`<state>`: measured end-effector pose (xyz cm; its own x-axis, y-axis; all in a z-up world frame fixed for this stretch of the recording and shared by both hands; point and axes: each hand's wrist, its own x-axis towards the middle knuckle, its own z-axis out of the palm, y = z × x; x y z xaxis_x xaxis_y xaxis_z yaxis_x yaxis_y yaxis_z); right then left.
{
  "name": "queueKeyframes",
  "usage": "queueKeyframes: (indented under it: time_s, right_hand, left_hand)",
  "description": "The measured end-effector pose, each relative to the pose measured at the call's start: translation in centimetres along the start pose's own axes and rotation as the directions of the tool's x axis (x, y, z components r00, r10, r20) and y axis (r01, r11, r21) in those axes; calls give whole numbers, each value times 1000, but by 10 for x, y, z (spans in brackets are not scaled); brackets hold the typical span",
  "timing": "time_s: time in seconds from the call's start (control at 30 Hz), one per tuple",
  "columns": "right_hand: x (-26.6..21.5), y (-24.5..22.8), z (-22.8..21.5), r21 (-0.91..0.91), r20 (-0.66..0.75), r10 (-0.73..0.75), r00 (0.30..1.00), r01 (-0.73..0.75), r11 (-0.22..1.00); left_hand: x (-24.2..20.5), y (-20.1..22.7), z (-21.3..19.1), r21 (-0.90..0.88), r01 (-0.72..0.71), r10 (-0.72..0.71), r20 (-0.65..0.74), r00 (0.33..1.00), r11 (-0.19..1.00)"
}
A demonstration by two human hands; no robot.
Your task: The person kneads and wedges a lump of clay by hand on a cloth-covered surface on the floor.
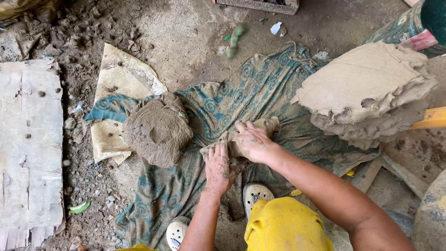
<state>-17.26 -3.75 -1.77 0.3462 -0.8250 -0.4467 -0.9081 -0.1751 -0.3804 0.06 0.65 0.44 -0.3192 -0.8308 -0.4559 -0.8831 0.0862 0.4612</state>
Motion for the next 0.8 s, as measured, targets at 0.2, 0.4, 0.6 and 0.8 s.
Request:
queueKeyframes:
  time_s: [0.2,0.4,0.6,0.8]
  right_hand:
    - [-7,-7,-21,5,101,146,984,-147,989]
    - [-19,-21,-35,34,88,137,987,-141,989]
    - [-46,22,-63,684,98,125,987,-158,713]
    - [-50,71,-76,249,483,267,834,-423,871]
  left_hand:
    - [-6,2,-5,-62,-45,40,-83,996,997]
    - [-2,-5,4,-52,-30,28,-48,998,998]
    - [4,-15,17,-62,-45,38,-112,993,997]
    - [6,5,0,-54,59,-60,-23,998,997]
